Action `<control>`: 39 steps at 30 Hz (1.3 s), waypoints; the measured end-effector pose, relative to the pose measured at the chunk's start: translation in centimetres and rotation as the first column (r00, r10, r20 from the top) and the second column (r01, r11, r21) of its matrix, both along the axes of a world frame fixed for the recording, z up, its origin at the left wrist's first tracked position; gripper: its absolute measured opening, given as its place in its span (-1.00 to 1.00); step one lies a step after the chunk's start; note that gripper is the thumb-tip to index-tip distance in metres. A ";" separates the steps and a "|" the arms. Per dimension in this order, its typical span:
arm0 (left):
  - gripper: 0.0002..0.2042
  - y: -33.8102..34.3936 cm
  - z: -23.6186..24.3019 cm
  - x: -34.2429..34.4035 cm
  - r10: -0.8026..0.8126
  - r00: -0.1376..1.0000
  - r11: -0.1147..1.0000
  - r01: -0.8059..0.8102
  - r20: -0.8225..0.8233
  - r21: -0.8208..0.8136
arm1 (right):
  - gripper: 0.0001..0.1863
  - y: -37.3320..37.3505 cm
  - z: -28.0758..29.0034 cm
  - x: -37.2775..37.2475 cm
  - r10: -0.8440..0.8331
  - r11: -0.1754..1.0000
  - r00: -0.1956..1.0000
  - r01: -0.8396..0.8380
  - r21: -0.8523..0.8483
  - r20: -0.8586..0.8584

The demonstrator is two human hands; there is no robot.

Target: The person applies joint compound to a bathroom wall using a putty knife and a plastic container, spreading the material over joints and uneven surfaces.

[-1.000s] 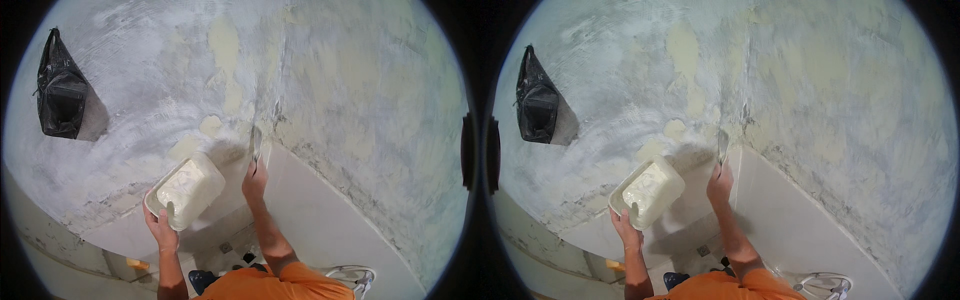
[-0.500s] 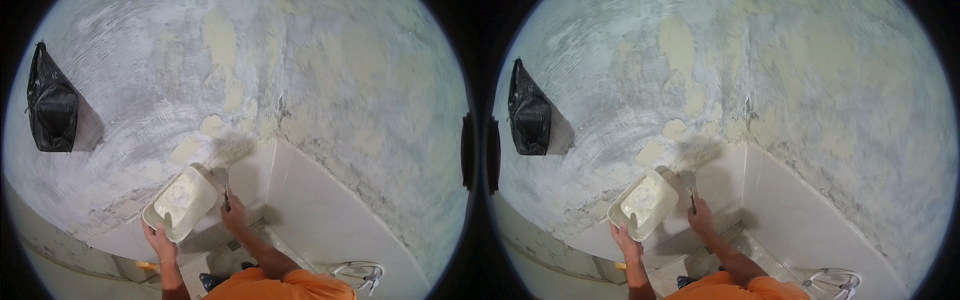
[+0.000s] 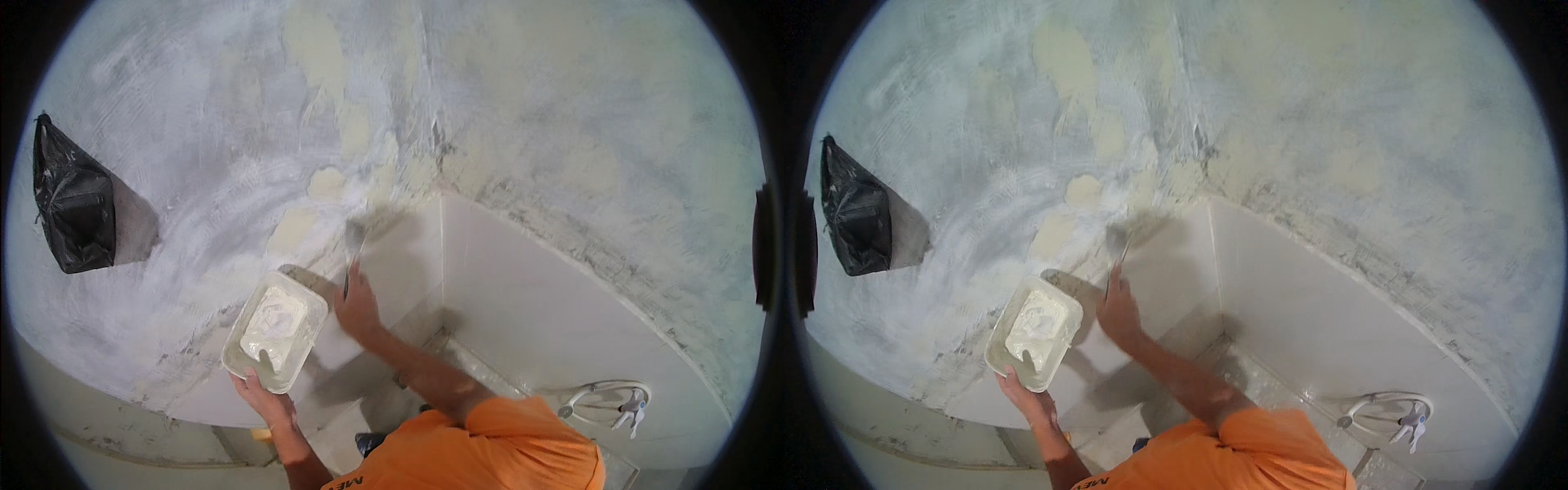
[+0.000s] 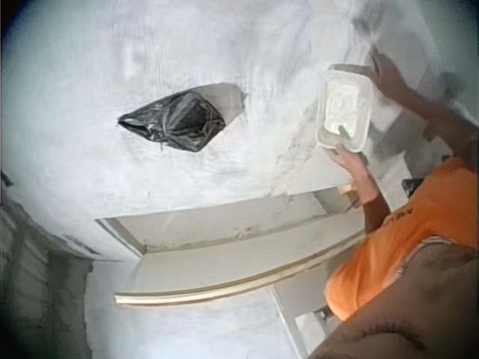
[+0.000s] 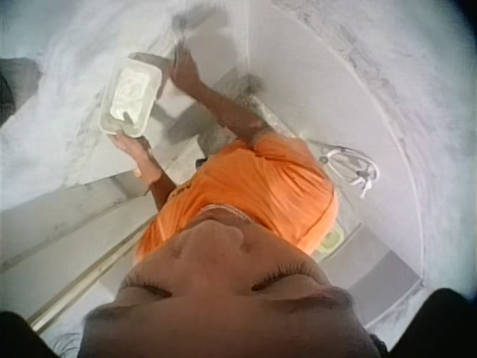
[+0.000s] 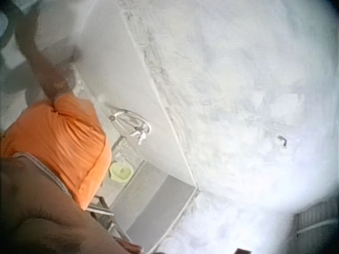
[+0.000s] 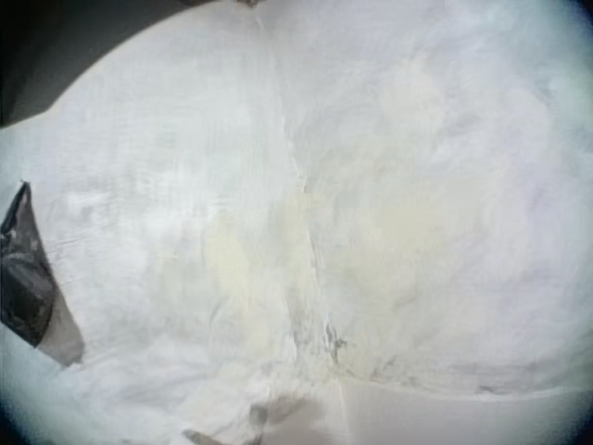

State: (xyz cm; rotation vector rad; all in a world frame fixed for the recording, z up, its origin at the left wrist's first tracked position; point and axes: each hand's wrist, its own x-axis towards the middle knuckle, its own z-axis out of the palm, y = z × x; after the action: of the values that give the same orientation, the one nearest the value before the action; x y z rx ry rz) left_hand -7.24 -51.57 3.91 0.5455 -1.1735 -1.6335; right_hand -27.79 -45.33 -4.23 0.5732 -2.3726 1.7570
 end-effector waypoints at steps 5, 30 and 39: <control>-0.39 -2.6 0.2 -1.8 -0.121 0.993 0.989 0.120 -0.004 -0.088 | -0.23 6.0 -1.7 3.7 0.256 0.954 0.966 -0.257 0.151 0.030; -0.31 -3.4 0.1 4.6 0.137 0.990 0.986 -0.139 -0.022 -0.091 | -0.31 7.8 1.0 3.4 0.109 0.993 0.987 -0.114 -0.041 -0.121; -0.28 -3.2 -0.4 4.9 0.057 0.998 0.992 -0.060 -0.026 -0.114 | -0.31 6.9 8.8 -9.1 -0.250 0.953 0.957 0.217 -0.209 -0.145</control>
State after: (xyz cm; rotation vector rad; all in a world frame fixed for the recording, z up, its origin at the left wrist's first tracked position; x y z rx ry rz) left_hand -2.37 -54.79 3.56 0.4823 -1.2150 -1.5090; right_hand -36.85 -38.42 4.54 0.3790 -2.0350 1.7290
